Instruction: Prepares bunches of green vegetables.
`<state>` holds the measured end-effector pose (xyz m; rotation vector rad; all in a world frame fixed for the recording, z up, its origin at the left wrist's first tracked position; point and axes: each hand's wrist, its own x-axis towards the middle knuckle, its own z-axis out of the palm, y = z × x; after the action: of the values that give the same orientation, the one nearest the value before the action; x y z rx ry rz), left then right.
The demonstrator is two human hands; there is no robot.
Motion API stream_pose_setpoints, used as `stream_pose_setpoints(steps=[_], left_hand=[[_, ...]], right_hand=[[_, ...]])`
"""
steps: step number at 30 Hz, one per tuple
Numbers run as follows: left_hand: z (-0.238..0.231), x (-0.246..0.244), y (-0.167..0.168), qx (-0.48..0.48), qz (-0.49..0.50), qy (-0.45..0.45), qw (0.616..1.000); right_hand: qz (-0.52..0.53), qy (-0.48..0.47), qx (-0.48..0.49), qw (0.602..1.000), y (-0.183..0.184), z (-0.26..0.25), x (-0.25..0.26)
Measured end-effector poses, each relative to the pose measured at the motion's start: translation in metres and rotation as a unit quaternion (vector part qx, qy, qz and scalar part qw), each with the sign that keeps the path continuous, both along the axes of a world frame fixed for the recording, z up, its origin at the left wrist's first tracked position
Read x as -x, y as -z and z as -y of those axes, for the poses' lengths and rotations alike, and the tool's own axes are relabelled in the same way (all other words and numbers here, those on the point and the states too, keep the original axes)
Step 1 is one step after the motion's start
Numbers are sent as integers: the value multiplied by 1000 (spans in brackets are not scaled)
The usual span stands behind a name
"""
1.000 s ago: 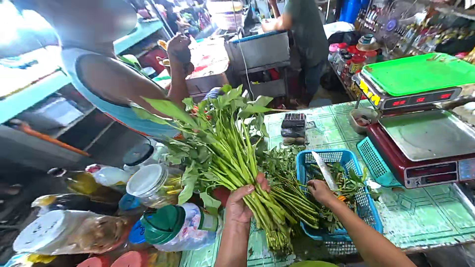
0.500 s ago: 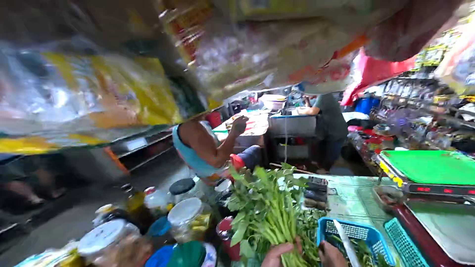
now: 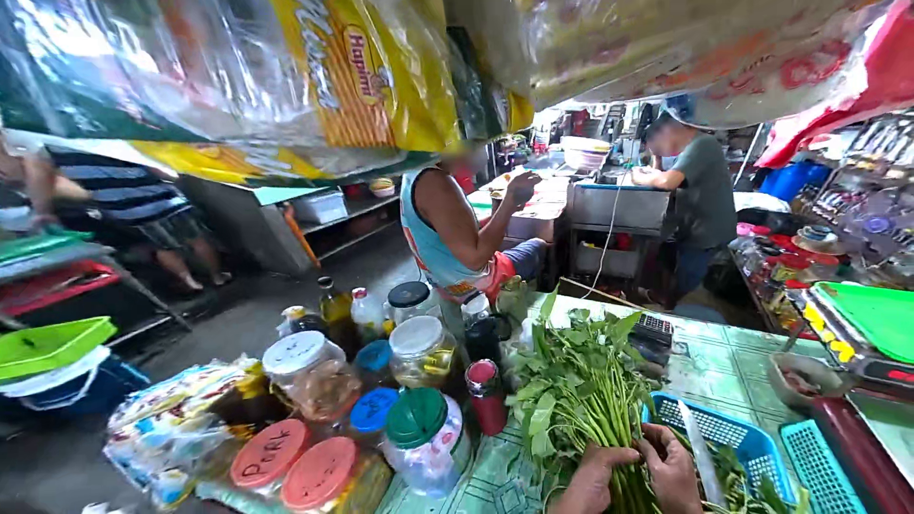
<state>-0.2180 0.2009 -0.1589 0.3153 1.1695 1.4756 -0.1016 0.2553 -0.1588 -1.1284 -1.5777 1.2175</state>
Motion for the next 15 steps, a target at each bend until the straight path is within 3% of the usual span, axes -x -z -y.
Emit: stream_pose_setpoints(steps=[4, 8, 15], left_hand=[[-3, -2, 3, 16, 4, -20, 1000], [-10, -4, 2, 41, -9, -29, 999], [-14, -10, 8, 5, 18, -21, 1000]], right_hand=[[-6, 39, -33, 999, 2, 10, -4], [21, 4, -95, 995, 10, 18, -12], [38, -28, -196, 980, 23, 16, -17]])
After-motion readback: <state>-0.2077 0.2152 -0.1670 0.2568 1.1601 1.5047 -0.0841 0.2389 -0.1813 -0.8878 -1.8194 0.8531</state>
